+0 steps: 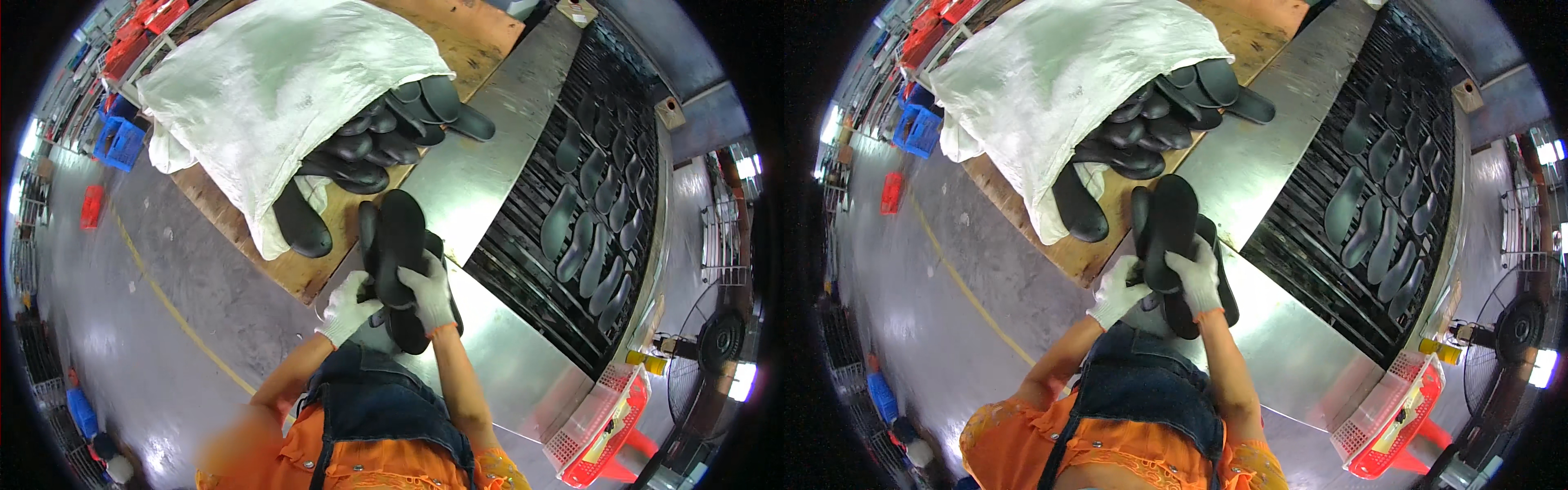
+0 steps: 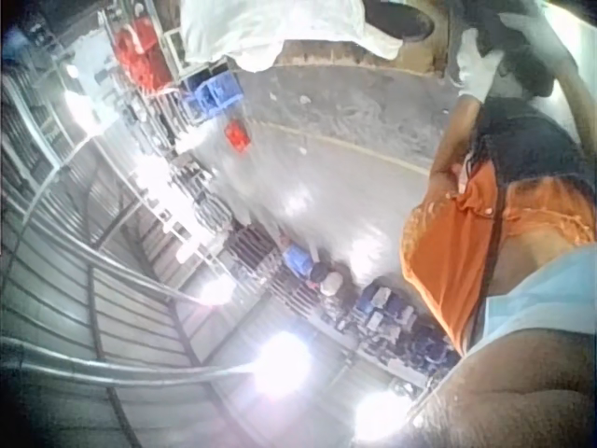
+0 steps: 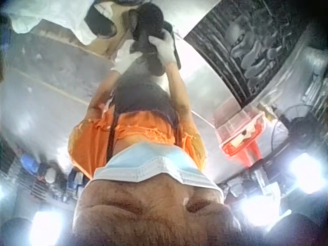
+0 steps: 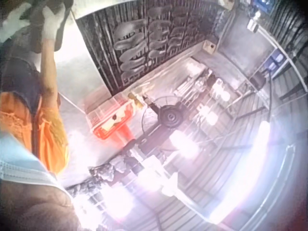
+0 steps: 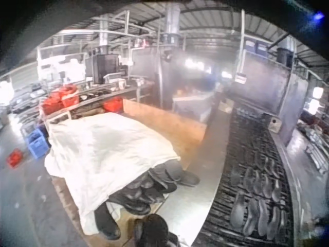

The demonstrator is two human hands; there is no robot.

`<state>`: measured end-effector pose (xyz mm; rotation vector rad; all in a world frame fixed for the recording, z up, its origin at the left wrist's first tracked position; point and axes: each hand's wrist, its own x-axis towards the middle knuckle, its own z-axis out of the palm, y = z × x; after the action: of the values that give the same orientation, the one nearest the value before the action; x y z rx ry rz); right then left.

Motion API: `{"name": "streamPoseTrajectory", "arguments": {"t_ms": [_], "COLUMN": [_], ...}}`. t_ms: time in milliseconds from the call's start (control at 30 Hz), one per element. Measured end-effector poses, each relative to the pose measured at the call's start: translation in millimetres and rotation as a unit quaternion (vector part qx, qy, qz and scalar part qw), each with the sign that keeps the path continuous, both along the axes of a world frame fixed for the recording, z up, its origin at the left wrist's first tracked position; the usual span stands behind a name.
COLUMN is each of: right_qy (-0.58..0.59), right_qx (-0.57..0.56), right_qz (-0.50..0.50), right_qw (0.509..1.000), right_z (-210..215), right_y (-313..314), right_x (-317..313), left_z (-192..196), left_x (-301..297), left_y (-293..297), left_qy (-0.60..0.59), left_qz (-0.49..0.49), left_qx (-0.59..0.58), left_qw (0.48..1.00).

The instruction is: The person takes black slippers from a large white sack and places them onto a moving conveyor belt. They arrange the slippers in pairs on the belt, ensuring they are aligned correctly as the belt moves them away. The person repeatedly reaches into the sack to retrieve more slippers and continues the process throughout the clip.

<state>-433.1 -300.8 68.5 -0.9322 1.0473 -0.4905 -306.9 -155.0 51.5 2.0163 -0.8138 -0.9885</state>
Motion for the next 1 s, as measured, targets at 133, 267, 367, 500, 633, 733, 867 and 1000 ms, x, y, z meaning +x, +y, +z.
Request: {"name": "streamPoseTrajectory", "arguments": {"t_ms": [133,267,367,500,633,733,867,1000], "right_qy": [0.196,0.272,0.268,0.303,0.306,0.390,0.407,0.244], "right_qx": [-0.172,-0.157,-0.132,-0.173,-0.208,-0.260,-0.199,-0.144], "right_qz": [0.082,0.074,0.060,0.085,0.071,0.090,0.110,-0.001], "right_qw": [0.962,0.946,0.953,0.933,0.926,0.879,0.885,0.959], "right_z": [41,28,6,-11,-12,-2,18,-2], "right_y": [15,45,59,64,66,67,58,50], "right_x": [-51,-87,-100,-102,-102,-94,-75,-92], "left_z": [29,0,7,3,-12,3,0,0], "left_x": [-9,-19,-17,8,72,101,120,126], "left_y": [-15,-27,-37,-44,-51,-63,-79,-75], "left_qy": [0.004,-0.076,0.029,-0.127,-0.369,-0.372,-0.321,-0.271], "left_qz": [-0.023,-0.048,-0.089,-0.050,0.033,0.076,0.113,0.148], "left_qx": [-0.032,-0.172,-0.071,-0.101,0.072,0.206,0.265,0.182], "left_qw": [0.999,0.981,0.993,0.985,0.926,0.902,0.902,0.934]}}
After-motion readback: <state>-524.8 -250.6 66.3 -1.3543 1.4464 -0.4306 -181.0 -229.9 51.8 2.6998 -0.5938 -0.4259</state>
